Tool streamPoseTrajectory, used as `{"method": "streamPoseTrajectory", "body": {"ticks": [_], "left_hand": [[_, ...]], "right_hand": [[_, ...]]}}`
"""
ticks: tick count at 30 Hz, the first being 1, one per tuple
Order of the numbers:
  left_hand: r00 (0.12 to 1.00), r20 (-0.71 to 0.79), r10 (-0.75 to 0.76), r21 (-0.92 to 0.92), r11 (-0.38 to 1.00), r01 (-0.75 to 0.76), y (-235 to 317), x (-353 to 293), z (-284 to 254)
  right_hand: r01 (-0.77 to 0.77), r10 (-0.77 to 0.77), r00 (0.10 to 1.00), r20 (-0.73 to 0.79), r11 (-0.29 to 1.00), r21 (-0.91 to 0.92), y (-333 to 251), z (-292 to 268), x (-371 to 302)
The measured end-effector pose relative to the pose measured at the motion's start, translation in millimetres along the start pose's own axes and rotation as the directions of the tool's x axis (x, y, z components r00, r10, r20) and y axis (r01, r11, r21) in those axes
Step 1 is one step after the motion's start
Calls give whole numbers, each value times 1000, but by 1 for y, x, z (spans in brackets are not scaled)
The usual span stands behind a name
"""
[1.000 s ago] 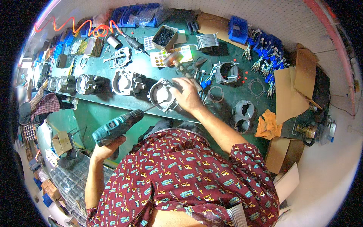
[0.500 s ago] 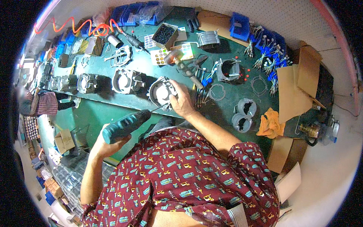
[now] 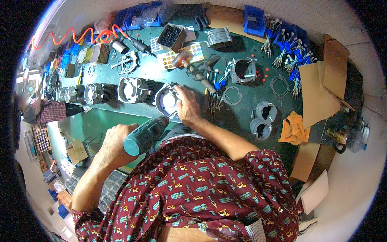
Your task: The person uses a cordless drill to fasten screws into circular metal housings on a workbench, then switches to a pneumatic air gun to blow dust off the assembled units. The person handles multiple housings one at a time, moving them across the table as they work.
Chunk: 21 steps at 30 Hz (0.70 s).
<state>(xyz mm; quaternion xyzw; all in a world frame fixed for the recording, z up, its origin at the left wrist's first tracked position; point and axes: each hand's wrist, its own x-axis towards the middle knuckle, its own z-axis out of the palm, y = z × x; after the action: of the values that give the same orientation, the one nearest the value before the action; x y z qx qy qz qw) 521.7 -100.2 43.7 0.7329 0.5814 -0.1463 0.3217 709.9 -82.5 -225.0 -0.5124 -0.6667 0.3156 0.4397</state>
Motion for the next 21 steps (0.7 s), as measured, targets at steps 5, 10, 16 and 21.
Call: {"method": "streamPoseTrajectory", "body": {"ticks": [5,10,16,21], "left_hand": [[997,21,-68,-4,998,68,1,3,3],[996,-2,-87,-32,996,87,-6,4,12],[999,4,-49,9,999,49,-3,-7,10],[992,-111,-58,-66,997,50,-12,-13,19]], "right_hand": [[-42,41,998,44,999,18,-5,-4,4],[-53,51,998,44,997,53,0,-2,0],[-17,14,993,113,1000,24,8,1,-1],[-37,39,993,108,999,-20,7,1,1]]}}
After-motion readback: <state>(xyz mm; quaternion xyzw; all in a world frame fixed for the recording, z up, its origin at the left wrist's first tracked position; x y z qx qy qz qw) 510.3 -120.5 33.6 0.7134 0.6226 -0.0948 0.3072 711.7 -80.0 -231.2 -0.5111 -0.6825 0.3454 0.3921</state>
